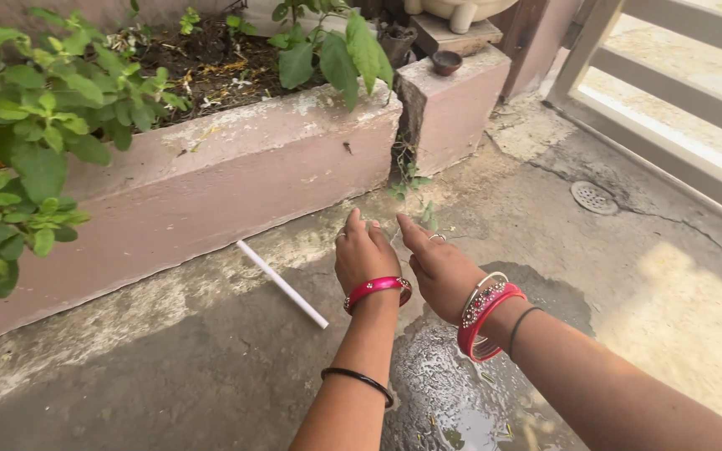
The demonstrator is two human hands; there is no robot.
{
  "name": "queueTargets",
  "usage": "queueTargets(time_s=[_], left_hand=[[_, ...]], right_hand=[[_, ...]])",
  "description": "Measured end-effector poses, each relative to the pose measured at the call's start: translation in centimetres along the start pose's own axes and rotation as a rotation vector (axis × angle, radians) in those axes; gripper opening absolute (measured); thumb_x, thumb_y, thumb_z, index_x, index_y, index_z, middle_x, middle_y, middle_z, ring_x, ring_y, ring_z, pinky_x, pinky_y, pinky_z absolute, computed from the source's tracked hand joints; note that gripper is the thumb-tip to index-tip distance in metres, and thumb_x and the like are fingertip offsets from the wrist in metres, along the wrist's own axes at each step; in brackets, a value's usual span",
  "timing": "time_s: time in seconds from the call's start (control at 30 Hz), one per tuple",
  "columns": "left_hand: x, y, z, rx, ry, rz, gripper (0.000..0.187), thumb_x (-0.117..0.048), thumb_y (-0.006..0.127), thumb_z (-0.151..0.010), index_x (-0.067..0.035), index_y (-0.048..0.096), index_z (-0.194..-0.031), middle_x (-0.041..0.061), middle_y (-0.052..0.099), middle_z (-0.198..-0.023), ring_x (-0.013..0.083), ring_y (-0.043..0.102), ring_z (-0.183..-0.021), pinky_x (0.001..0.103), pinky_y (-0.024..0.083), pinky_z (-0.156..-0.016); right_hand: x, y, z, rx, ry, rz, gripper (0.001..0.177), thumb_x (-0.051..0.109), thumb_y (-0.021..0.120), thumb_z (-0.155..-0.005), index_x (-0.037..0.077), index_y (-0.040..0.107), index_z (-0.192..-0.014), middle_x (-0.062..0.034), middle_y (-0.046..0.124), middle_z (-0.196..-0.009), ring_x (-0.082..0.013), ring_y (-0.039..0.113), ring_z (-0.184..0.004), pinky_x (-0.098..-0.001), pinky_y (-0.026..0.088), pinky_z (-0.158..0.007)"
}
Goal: Sweep the floor and collect debris into a dustpan.
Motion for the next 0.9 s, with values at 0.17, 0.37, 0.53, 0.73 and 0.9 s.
queueTargets(time_s=[0.17,0.37,0.53,0.73,0.9], left_hand=[[-6.0,1.7,4.9,0.094,0.071,-0.005,0.039,-0.027,0.057,-0.099,-0.008,0.060,-0.133,0.016,0.071,-0.116,0.0351,0.069,-0.104,0.047,0.055,-0.084],[-12.5,5.0,11.6,0.286,0.133,-0.056,0.043,-0.032,0.058,-0.098,-0.015,0.058,-0.137,0.015,0.070,-0.118,0.0351,0.069,-0.103,0.048,0.056,-0.083],[-18.0,9.3,19.8,0.467,0.257,-0.094,0.046,-0.034,0.059,-0.096,-0.016,0.055,-0.139,0.017,0.067,-0.121,0.0367,0.068,-0.103,0.050,0.055,-0.083],[-25.4,11.8,32.6,0.680,0.530,-0.036,0.046,-0.030,0.060,-0.095,-0.012,0.056,-0.137,0.017,0.066,-0.124,0.0389,0.069,-0.100,0.050,0.056,-0.081],[-30.5,13.1,44.7,0.932,0.827,-0.136,0.031,-0.023,0.058,-0.097,-0.013,0.062,-0.126,0.014,0.069,-0.112,0.0361,0.070,-0.099,0.050,0.056,-0.082]], right_hand=[[-1.1,-4.9,2.7,-0.042,0.079,-0.009,0.072,0.003,0.048,-0.092,0.007,0.023,-0.159,-0.0247,0.059,-0.137,-0.0371,0.061,-0.122,-0.0434,0.046,-0.106],[-8.4,-9.0,9.5,-0.187,0.094,0.098,0.073,0.002,0.053,-0.090,-0.001,0.023,-0.157,-0.0310,0.051,-0.143,-0.0418,0.052,-0.132,-0.0451,0.040,-0.109],[-9.7,-15.3,18.8,-0.332,0.058,0.097,0.059,0.005,0.054,-0.095,-0.002,0.036,-0.151,-0.0328,0.043,-0.157,-0.0436,0.044,-0.143,-0.0447,0.037,-0.115],[-13.9,-21.1,32.7,-0.290,0.437,0.194,0.069,0.019,0.056,-0.096,-0.003,0.025,-0.153,-0.0299,0.040,-0.152,-0.0396,0.040,-0.142,-0.0410,0.032,-0.117],[-15.9,-24.4,45.6,-0.361,0.572,0.197,0.065,0.013,0.054,-0.096,-0.005,0.027,-0.152,-0.0308,0.040,-0.153,-0.0397,0.039,-0.144,-0.0412,0.031,-0.119]])
Point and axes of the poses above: each hand's wrist, its own z-axis away from the middle knuckle, its own y-axis out of the palm, x = y × z, the point moved 5 cm from there along -z, towards the middle knuckle
